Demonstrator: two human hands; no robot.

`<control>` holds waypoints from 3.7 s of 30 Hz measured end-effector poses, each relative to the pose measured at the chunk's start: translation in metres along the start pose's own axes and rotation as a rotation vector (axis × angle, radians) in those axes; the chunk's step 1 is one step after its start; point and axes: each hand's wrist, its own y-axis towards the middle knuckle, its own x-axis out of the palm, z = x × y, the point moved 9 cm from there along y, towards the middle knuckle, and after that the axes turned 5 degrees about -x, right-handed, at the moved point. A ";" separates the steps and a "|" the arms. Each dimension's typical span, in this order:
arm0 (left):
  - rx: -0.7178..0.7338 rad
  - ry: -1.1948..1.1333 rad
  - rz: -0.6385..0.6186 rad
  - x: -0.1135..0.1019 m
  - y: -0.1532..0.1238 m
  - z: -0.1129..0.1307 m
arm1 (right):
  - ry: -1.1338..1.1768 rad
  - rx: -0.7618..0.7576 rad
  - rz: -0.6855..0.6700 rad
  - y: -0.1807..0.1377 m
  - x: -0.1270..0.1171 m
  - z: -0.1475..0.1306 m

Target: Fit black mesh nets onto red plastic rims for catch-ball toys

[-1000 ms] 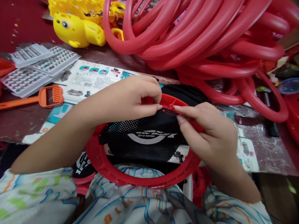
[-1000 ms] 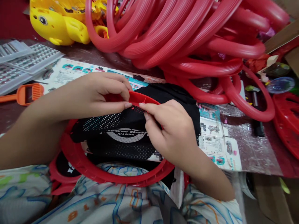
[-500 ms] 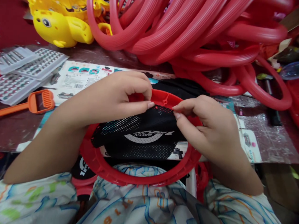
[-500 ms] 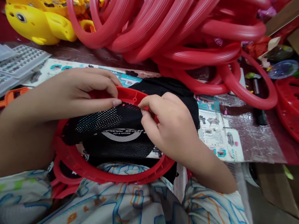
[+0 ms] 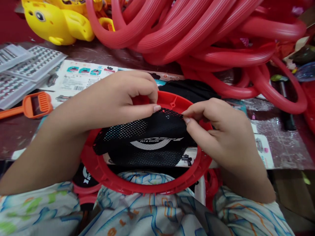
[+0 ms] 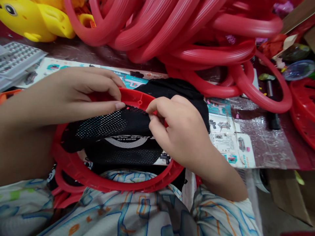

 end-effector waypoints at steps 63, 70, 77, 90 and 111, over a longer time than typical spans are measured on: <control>-0.342 -0.015 0.214 -0.035 -0.032 -0.025 | 0.318 0.222 -0.574 -0.015 0.079 -0.004; -0.402 0.209 -0.052 -0.020 -0.007 -0.037 | 0.235 -0.112 -0.067 -0.008 0.037 -0.029; -0.170 -0.078 0.023 -0.015 0.014 -0.015 | 0.049 -0.166 0.107 -0.010 0.017 -0.026; -0.121 -0.079 0.104 -0.008 0.010 -0.015 | -0.231 -0.281 0.129 -0.005 0.011 -0.026; -0.115 0.035 0.214 -0.001 0.006 -0.013 | -0.314 -0.266 0.068 -0.001 0.017 -0.024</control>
